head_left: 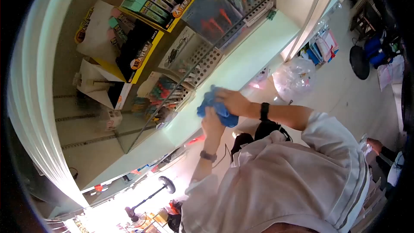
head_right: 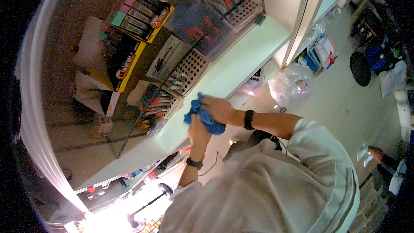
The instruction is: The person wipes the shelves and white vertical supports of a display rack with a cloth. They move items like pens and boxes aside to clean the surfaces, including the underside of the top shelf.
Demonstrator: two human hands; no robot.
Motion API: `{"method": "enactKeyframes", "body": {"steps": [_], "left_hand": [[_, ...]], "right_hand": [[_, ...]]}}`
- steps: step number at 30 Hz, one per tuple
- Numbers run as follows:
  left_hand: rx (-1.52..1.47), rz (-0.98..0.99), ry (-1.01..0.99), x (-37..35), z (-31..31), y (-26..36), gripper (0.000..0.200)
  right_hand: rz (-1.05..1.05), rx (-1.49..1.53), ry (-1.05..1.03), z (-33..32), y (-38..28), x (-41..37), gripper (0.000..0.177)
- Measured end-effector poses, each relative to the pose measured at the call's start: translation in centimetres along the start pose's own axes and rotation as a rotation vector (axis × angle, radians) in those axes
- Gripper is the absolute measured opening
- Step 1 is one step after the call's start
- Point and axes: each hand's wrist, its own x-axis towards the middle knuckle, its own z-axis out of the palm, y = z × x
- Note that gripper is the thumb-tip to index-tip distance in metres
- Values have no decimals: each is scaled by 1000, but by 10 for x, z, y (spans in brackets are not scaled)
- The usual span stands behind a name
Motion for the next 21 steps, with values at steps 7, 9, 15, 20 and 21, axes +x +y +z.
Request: {"method": "enactKeyframes", "body": {"steps": [7,9,15,20,21], "left_hand": [[183,-82,140,-1,-4,-29,68],[154,-64,119,12,-9,-17,66],[96,155,184,56,5,27,61],[10,243,144,86,8,81,39],[-36,253,163,88,11,83,40]], "right_hand": [[-70,-112,-89,43,-2,26,22],[-48,-102,-103,26,3,22,33],[73,-150,-58,-15,53,-5,33],[101,-75,59,-79,69,-28,34],[117,9,71,-88,65,-30,33]]}}
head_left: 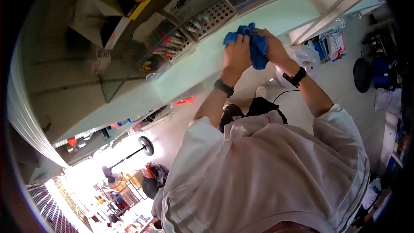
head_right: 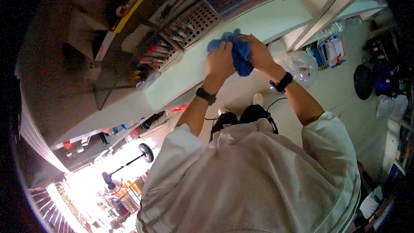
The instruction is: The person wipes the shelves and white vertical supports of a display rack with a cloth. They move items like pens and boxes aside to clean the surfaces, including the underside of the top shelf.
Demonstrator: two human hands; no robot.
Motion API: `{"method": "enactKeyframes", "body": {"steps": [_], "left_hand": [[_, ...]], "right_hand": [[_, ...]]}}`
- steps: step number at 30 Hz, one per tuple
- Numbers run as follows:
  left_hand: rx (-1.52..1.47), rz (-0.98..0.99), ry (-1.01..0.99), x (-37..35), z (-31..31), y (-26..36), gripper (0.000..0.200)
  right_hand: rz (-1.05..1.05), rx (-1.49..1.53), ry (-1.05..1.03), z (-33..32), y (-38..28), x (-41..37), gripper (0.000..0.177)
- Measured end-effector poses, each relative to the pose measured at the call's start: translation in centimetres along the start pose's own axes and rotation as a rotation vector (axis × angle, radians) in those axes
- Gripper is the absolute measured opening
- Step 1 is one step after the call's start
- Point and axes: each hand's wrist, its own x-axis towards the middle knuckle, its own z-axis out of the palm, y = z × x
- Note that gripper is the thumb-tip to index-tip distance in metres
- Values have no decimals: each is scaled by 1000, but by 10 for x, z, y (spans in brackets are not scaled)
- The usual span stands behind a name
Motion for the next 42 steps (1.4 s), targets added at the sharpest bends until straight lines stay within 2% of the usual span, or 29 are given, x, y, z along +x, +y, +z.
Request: {"method": "enactKeyframes", "body": {"steps": [1,2,4,5,6,8,10,12,13,14,15,16,19,22,23,24,26,28,30,32,33,35,36,38,40,42], "left_hand": [[-43,8,25,0,4,0,43],[-87,16,48,-1,7,-2,46],[-301,6,120,-10,9,-10,36],[-400,14,134,-17,7,-16,33],[-498,25,150,-24,6,-20,31],[-591,8,28,-48,8,-28,31],[-772,8,-46,-85,17,-35,32],[-1038,23,-58,-129,27,-40,34],[-1046,10,-84,-147,17,-41,36],[-1053,-3,-114,-165,3,-41,37],[-1062,-16,-145,-180,-6,-43,39],[-1075,-17,-84,-192,-8,-46,40],[-1120,1,99,-214,-27,-61,43],[-950,-34,370,-230,-50,-91,54],[-889,-30,427,-236,-55,-106,61],[-800,-72,479,-241,-63,-118,62],[-617,-154,580,-247,-84,-141,64],[-466,-240,645,-249,-99,-168,66],[-326,-352,518,-254,-88,-193,62],[-170,-450,367,-257,-47,-221,59],[-65,-375,452,-256,-22,-232,60],[-144,-403,310,-257,-38,-224,60],[-182,-413,239,-257,-43,-222,59],[-207,-316,354,-251,-25,-220,51],[-183,-216,457,-244,-18,-212,41],[-199,-253,431,-238,-15,-205,41]], "right_hand": [[147,193,-5,-12,-15,-2,33],[257,241,-75,-14,-17,-7,32],[487,327,-212,-21,-14,-23,29],[548,330,-278,-20,-14,-34,26],[587,522,-248,-16,-20,-47,27],[666,815,-209,-9,-43,-76,33],[772,926,-230,-1,-58,-110,45],[840,955,-342,1,-93,-132,65],[684,1093,-340,4,-121,-127,82],[596,1106,-376,16,-130,-133,93],[541,1085,-367,26,-143,-134,92],[486,1062,-359,35,-160,-130,93],[660,895,-259,67,-212,-104,79],[661,1043,-44,118,-223,-83,56],[783,1006,-23,136,-221,-72,42],[678,1059,48,152,-225,-60,41],[486,855,-71,176,-231,-25,41],[210,612,-14,206,-251,10,43],[192,429,-110,245,-237,30,49],[-9,113,-124,269,-228,39,41],[-71,-4,-118,273,-230,40,37],[-204,-139,-47,278,-234,34,27],[-141,-172,-42,277,-233,30,27],[-12,-236,-43,271,-230,16,28],[-31,-295,21,266,-221,4,28],[3,-333,53,260,-216,3,28]]}}
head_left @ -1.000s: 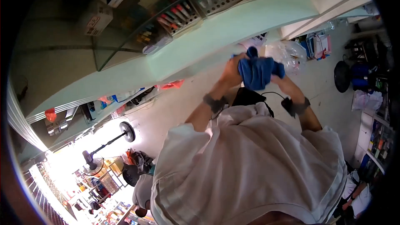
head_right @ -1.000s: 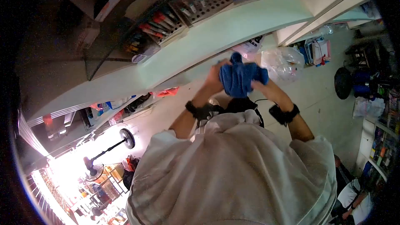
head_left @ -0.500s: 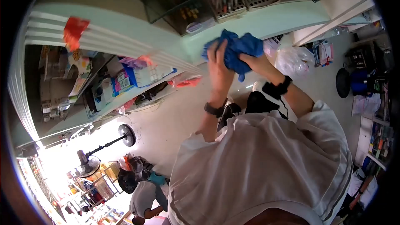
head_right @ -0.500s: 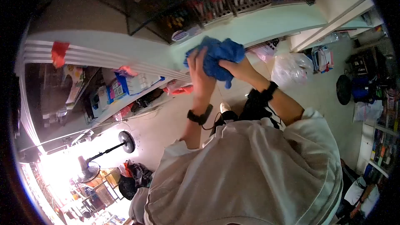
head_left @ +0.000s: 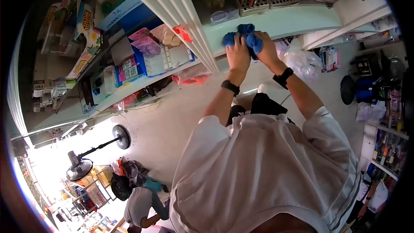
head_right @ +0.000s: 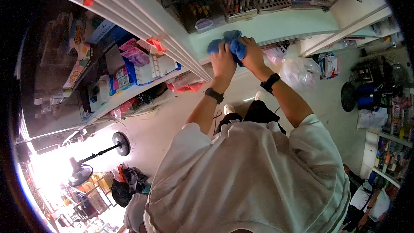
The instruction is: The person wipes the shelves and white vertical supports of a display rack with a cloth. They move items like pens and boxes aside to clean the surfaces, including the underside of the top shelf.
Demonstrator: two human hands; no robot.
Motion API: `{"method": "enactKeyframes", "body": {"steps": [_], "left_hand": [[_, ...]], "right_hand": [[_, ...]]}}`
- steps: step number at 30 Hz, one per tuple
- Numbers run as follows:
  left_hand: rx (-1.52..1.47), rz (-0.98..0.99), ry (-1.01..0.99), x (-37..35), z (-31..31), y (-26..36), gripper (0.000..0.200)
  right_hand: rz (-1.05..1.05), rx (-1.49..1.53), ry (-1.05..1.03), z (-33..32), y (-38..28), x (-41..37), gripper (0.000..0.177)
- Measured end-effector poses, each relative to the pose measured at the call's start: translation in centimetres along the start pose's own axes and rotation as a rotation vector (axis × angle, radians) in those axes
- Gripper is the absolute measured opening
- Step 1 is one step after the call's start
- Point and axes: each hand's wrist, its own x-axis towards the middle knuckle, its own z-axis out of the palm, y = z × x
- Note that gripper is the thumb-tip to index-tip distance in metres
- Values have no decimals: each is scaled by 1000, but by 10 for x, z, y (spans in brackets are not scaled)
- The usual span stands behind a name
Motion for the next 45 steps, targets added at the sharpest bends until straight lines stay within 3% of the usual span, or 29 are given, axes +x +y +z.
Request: {"method": "enactKeyframes", "body": {"steps": [4,9,13,18,20,21,23,24,25,29,31,34,35,37,39,43,45], "left_hand": [[-30,-21,-34,-1,0,-3,42],[70,35,-17,-1,3,-9,52],[29,17,8,0,2,-6,47],[-83,-219,-116,-38,-39,19,41],[-198,-422,-213,-81,-27,2,35],[-231,-470,-161,-110,-11,-11,34],[-365,-756,-195,-145,0,-25,37],[-334,-734,-109,-166,10,-37,34],[-354,-826,-70,-177,20,-48,32],[-517,-1204,-11,-225,58,-86,30],[-604,-1249,-70,-233,74,-105,31],[-631,-1296,-71,-244,110,-130,30],[-637,-1282,-85,-257,122,-144,29],[-650,-1275,-115,-268,148,-173,28],[-653,-1306,-132,-262,167,-192,27],[-840,-1321,19,-262,214,-232,32],[-984,-1364,107,-255,231,-254,31]], "right_hand": [[13,-102,-97,1,0,7,30],[-40,-89,-35,5,3,8,25],[-7,13,-16,6,7,5,27],[151,381,-101,10,3,-46,31],[384,611,-378,5,-11,-69,28],[422,678,-442,16,-12,-82,26],[530,788,-556,44,-17,-108,26],[596,829,-608,59,-19,-119,26],[531,836,-482,89,-17,-139,25],[853,850,-632,143,-14,-174,41],[974,857,-669,164,-7,-188,49],[1017,981,-348,223,6,-227,53],[1169,980,-481,206,10,-209,47],[1183,1047,-375,273,30,-242,43],[1249,1137,-296,298,37,-246,36],[1127,971,-384,343,64,-240,41],[1196,890,-506,370,76,-231,46]]}}
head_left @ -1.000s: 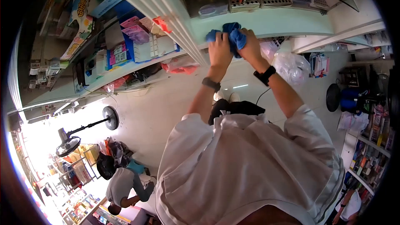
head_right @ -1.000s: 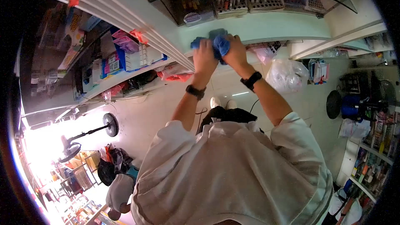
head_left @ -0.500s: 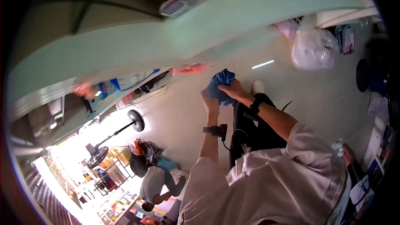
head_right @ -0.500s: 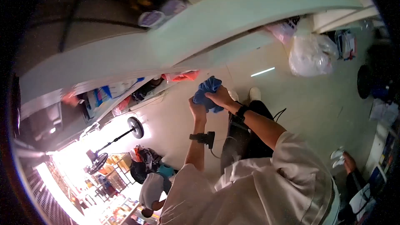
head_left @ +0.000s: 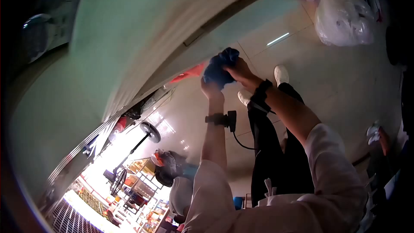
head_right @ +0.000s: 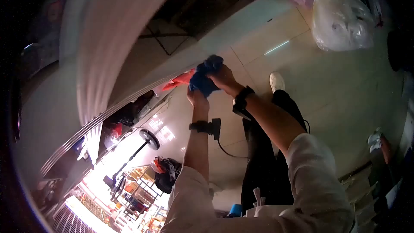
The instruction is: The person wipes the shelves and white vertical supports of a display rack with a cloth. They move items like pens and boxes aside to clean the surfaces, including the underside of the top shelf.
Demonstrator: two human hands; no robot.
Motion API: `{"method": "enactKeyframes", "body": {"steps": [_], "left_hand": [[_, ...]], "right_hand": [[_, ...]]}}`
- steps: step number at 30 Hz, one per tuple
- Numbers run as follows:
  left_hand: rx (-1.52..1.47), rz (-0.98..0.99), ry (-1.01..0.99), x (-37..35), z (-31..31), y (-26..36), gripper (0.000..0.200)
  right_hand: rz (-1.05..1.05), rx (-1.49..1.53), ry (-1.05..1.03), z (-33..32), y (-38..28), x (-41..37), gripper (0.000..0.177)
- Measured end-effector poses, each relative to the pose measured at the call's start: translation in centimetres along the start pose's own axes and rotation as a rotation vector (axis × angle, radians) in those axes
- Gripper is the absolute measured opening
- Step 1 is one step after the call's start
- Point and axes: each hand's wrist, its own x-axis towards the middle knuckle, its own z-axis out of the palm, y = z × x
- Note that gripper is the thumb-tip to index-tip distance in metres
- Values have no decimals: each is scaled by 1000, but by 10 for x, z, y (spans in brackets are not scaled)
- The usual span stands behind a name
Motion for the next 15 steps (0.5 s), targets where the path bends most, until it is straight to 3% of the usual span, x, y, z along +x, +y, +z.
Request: {"method": "enactKeyframes", "body": {"steps": [1,2,4,7,10,13,14,15], "left_hand": [[-85,-17,3,10,5,1,31],[52,142,87,10,16,3,26],[111,168,104,10,24,24,20],[132,216,162,-2,25,50,13],[59,313,180,-22,13,71,21],[-17,486,147,-63,8,111,42],[-16,549,140,-79,8,127,49],[0,581,148,-85,9,136,42]], "right_hand": [[56,-48,-14,3,-3,12,48],[54,-13,-25,5,-8,22,47],[41,52,-49,7,-23,33,44],[-78,-95,-57,9,-57,18,44],[-168,0,-65,5,-96,-35,39],[-360,49,-139,1,-130,-81,34],[-442,95,-76,7,-138,-94,33],[-522,141,-13,17,-146,-106,32]]}}
